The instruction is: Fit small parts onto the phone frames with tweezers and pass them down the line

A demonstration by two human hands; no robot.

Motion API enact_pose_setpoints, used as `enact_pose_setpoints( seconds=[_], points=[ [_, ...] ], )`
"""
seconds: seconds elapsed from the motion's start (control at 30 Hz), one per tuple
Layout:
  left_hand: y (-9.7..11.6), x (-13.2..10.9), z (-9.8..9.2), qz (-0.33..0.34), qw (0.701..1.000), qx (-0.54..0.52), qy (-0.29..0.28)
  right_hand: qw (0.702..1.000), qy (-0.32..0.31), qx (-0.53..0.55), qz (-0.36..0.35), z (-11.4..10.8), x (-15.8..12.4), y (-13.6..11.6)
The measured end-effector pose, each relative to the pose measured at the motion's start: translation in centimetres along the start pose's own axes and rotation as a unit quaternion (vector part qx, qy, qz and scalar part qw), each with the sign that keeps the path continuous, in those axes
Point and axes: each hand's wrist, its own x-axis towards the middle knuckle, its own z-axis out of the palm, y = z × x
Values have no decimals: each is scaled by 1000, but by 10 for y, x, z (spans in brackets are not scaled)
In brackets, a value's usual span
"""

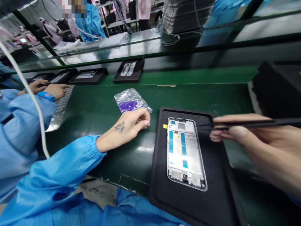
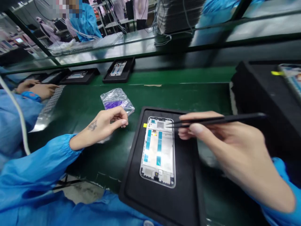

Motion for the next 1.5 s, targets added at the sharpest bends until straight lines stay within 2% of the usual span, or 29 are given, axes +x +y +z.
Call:
enact_pose_setpoints(
  seconds=[0.07,0.13,0.2,0.3,0.4,0.5,0.8,1.07,1.3,1.5],
  points=[
    [6,9,9,9,996,-91,-7,994,-16,100,49,8,8,-21],
    [11,17,20,-2,985,-167,-30,987,-14,154,40,17,13,-33],
    [12,22,30,-35,973,-223,-46,990,-26,137,4,23,14,-37],
    [9,24,37,-72,963,-253,-56,993,-70,78,-52,28,11,-34],
    [7,23,36,-70,967,-236,-67,989,-106,57,-80,31,9,-30],
    [9,22,34,-50,978,-192,-71,987,-122,66,-76,34,10,-31],
    [22,20,29,0,992,-107,-61,976,-162,147,7,40,16,-31],
    [21,18,30,27,995,-67,-64,962,-188,189,61,41,20,-34],
    [22,19,30,30,996,-64,-62,961,-188,187,77,42,21,-30],
    [18,21,38,-9,990,-137,-25,968,-171,175,55,43,17,-30]
  ],
)
